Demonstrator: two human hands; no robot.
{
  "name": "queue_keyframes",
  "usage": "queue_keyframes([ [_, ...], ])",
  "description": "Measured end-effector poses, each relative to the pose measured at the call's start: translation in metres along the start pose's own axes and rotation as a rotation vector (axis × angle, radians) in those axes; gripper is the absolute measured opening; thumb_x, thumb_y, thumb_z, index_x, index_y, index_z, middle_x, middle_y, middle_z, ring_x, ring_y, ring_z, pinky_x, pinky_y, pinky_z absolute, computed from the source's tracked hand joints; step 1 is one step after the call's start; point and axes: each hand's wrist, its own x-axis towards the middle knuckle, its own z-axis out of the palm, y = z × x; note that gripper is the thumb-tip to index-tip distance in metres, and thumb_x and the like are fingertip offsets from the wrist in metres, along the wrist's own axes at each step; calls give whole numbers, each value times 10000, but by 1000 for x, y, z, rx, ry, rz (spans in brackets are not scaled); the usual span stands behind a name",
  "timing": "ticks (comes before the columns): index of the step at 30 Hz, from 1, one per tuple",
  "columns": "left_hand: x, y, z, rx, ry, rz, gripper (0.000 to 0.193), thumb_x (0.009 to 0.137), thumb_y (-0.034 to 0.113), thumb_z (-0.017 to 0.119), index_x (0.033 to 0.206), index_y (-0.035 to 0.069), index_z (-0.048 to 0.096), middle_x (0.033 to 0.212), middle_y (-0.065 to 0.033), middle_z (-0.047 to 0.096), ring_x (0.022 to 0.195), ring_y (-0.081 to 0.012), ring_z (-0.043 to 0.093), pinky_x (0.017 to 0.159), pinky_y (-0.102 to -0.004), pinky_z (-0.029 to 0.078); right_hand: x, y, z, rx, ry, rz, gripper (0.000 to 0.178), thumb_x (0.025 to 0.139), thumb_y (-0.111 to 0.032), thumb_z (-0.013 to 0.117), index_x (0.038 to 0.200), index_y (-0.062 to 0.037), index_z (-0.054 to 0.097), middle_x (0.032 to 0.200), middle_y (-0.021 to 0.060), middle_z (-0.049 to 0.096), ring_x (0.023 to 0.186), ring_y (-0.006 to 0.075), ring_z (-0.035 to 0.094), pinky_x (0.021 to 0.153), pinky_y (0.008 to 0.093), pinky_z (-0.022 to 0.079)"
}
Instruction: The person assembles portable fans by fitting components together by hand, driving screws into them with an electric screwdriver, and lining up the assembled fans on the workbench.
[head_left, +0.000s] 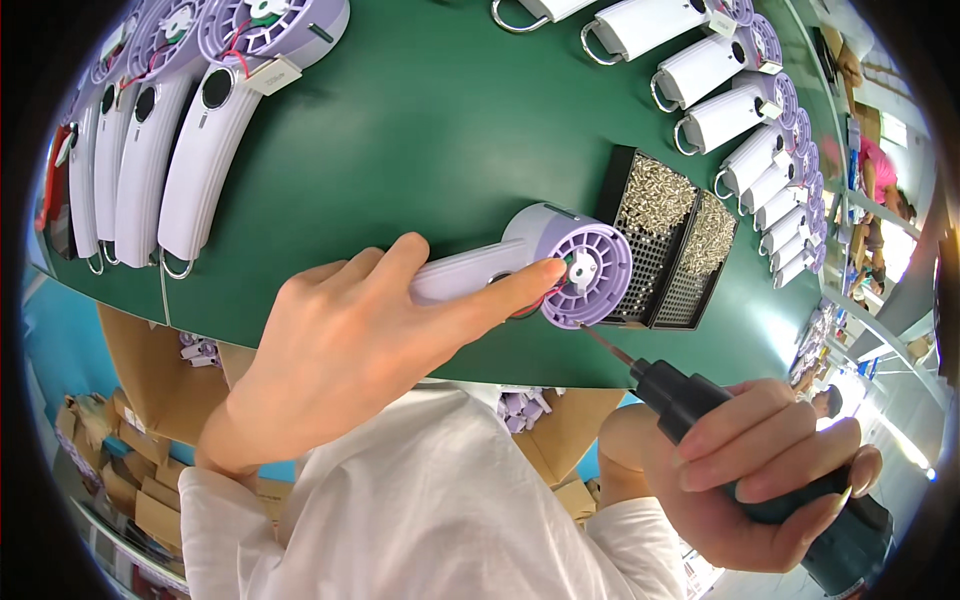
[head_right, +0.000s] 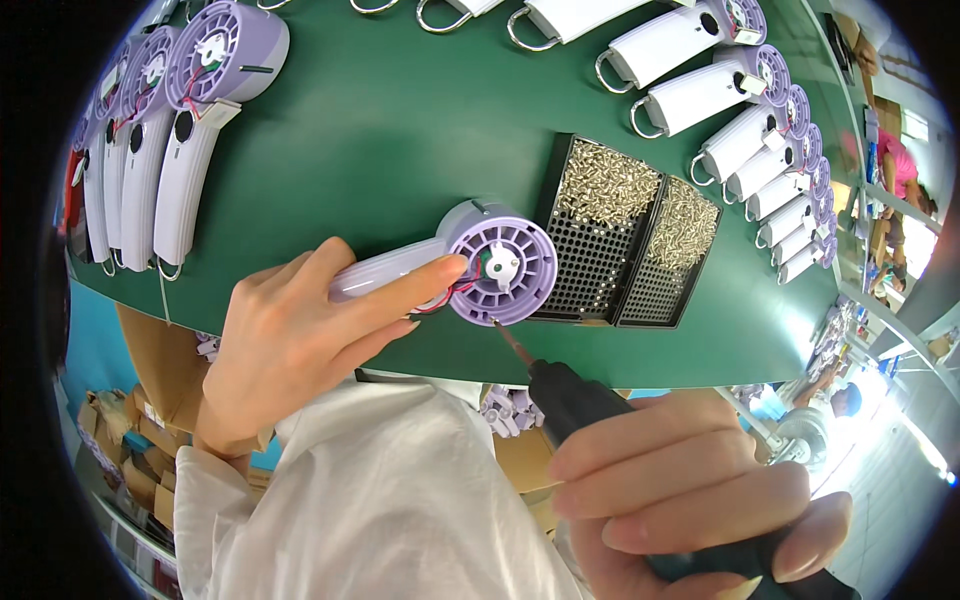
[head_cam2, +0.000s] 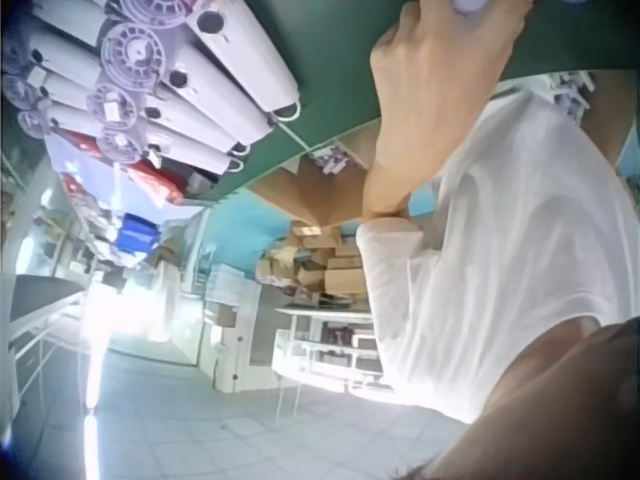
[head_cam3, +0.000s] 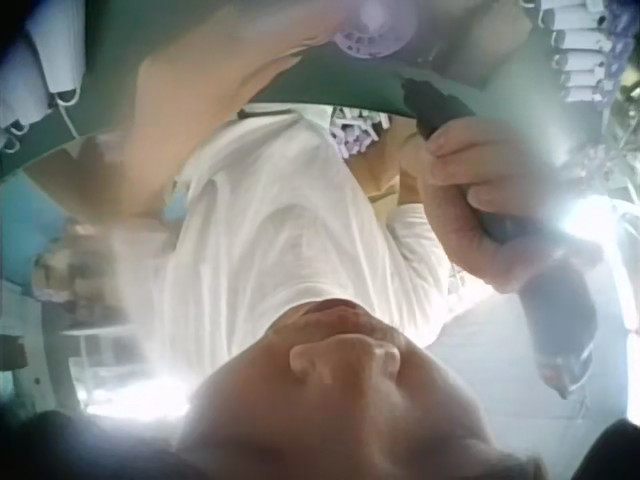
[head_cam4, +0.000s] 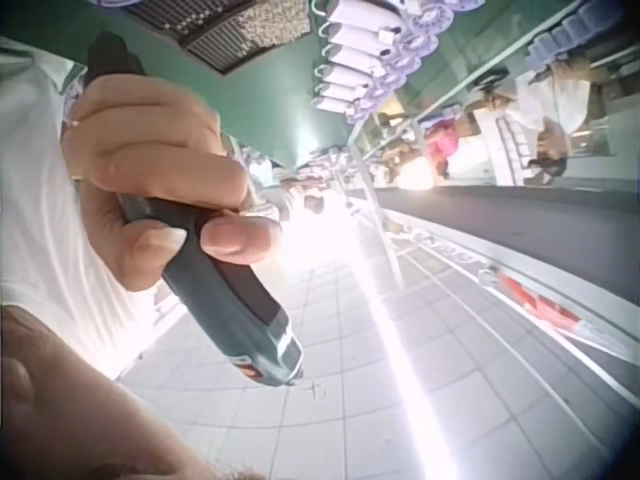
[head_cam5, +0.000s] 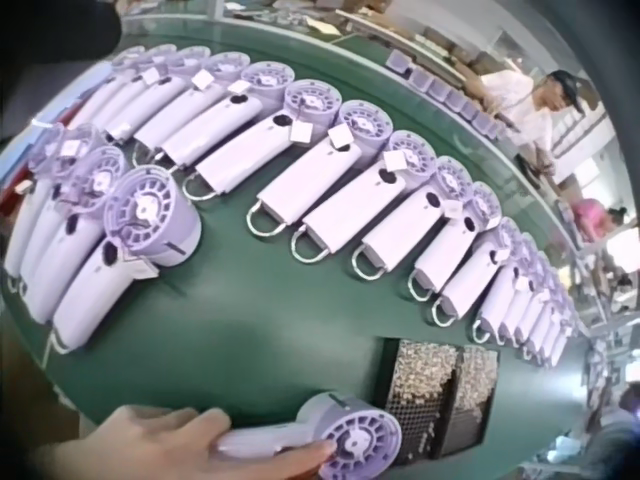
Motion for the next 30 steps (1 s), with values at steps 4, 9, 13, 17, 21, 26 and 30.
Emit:
queue_keyframes([
  [4, -2, -2, 3, 11, 30, 18, 629, 628, 172, 745, 1209, 356, 590, 673, -27, 362, 528, -151, 467, 469, -278, 435, -5, 4, 7, -18, 4, 20, 249, 894, -189, 431, 1012, 27, 394, 631, 64, 397, 359, 154, 363, 324, 284, 359],
  [9, -4, -5, 4, 5, 56, 26, 643, 617, 169, 754, 1209, 357, 587, 668, -25, 361, 508, -145, 459, 451, -274, 431, -20, 15, 15, -94, -107, 112, 165, 910, -121, 392, 1042, -33, 347, 648, 105, 417, 372, 191, 392, 337, 317, 396],
  [13, -4, -3, 2, 71, 25, 28, 651, 612, 186, 759, 1210, 370, 580, 662, -23, 359, 490, -137, 450, 441, -273, 437, -19, 18, 10, -112, -197, 83, 161, 901, -99, 385, 1034, -37, 317, 641, 113, 424, 377, 198, 417, 334, 329, 407],
  [17, -3, -2, 3, 77, 14, 39, 641, 621, 203, 757, 1208, 387, 576, 663, -19, 358, 483, -132, 448, 434, -270, 439, -22, 19, 7, -130, -207, 43, 192, 883, -101, 399, 1033, -34, 299, 633, 116, 444, 368, 211, 440, 336, 318, 434],
  [21, -3, -2, 6, 86, 54, 38, 641, 618, 209, 757, 1206, 391, 577, 669, -23, 361, 483, -134, 453, 433, -270, 437, -19, 23, 3, -74, -305, 48, 221, 863, -94, 438, 1039, -31, 321, 644, 112, 473, 356, 205, 453, 339, 313, 454],
  [26, -2, 0, 2, 47, 65, 29, 631, 631, 207, 746, 1215, 375, 579, 682, -33, 376, 498, -159, 467, 455, -289, 444, -18, -8, -4, -133, -143, -46, 248, 877, -177, 461, 1056, -12, 412, 616, 45, 450, 369, 151, 422, 352, 287, 426],
  [30, 2, 2, 2, -23, 2, 20, 622, 638, 195, 738, 1223, 338, 585, 698, -42, 409, 517, -188, 476, 461, -309, 428, -27, -11, -28, -121, 132, -82, 180, 886, -73, 461, 1037, -52, 365, 641, 98, 474, 392, 241, 473, 354, 336, 451],
])
